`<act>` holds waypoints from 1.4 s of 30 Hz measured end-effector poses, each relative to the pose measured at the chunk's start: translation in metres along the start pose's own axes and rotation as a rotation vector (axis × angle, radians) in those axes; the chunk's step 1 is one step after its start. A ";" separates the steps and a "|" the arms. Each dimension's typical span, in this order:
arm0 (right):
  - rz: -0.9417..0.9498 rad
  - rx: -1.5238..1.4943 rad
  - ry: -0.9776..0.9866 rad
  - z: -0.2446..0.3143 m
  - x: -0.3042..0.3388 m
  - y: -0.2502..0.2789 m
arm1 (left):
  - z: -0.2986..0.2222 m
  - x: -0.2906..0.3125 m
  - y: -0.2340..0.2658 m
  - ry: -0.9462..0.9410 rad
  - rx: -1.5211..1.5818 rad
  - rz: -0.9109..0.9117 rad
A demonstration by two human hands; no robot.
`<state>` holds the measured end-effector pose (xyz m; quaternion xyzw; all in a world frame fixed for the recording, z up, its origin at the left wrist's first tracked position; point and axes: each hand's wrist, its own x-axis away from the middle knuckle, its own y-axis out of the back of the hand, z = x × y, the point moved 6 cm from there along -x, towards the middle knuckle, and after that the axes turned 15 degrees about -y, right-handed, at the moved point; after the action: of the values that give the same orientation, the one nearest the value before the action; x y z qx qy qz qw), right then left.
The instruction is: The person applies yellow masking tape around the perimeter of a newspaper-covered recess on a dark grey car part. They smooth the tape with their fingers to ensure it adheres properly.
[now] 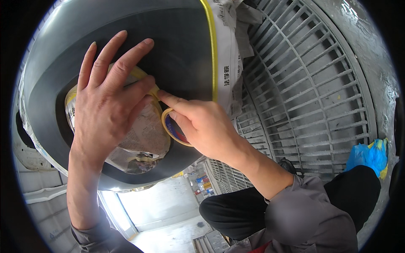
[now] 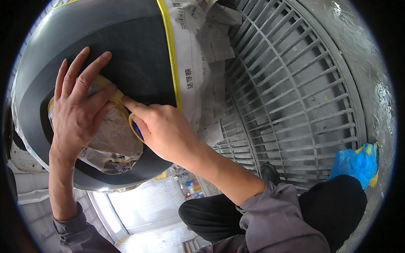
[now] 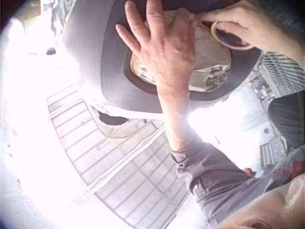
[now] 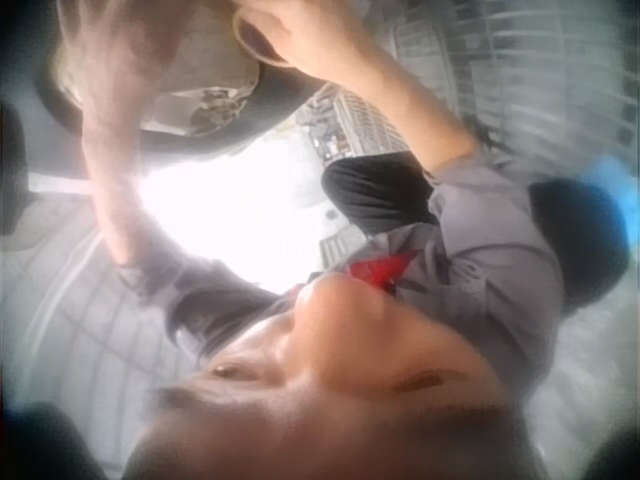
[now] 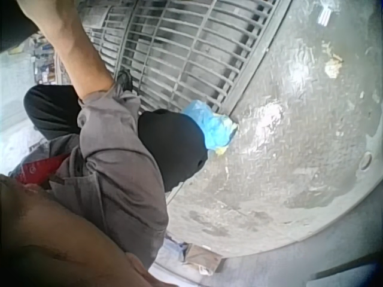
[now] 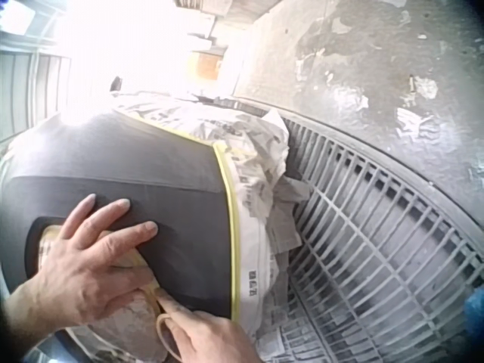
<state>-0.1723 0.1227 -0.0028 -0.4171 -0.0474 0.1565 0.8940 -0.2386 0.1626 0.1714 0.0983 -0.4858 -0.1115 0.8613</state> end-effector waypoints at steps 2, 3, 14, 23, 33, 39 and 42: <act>0.017 -0.028 -0.014 -0.001 0.000 0.000 | 0.000 0.000 -0.001 -0.006 -0.004 -0.007; 0.034 -0.051 -0.028 -0.001 0.000 -0.001 | 0.001 0.000 -0.001 -0.009 -0.007 -0.007; 0.084 -0.036 -0.067 0.001 -0.002 -0.003 | 0.001 0.003 -0.002 -0.009 -0.016 0.003; 0.010 -0.003 0.009 0.004 0.000 -0.005 | -0.004 0.001 -0.003 -0.015 -0.001 0.013; 0.016 -0.003 -0.005 0.005 -0.002 -0.004 | -0.015 0.007 -0.006 -0.005 -0.024 -0.035; 0.021 0.000 -0.019 0.005 -0.002 -0.003 | -0.011 0.009 0.001 0.083 -0.110 -0.080; 0.032 -0.014 -0.043 0.003 -0.002 -0.003 | -0.007 0.009 0.002 0.125 -0.154 -0.096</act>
<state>-0.1744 0.1225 0.0011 -0.4208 -0.0609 0.1791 0.8872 -0.2277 0.1626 0.1760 0.0617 -0.4157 -0.1833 0.8887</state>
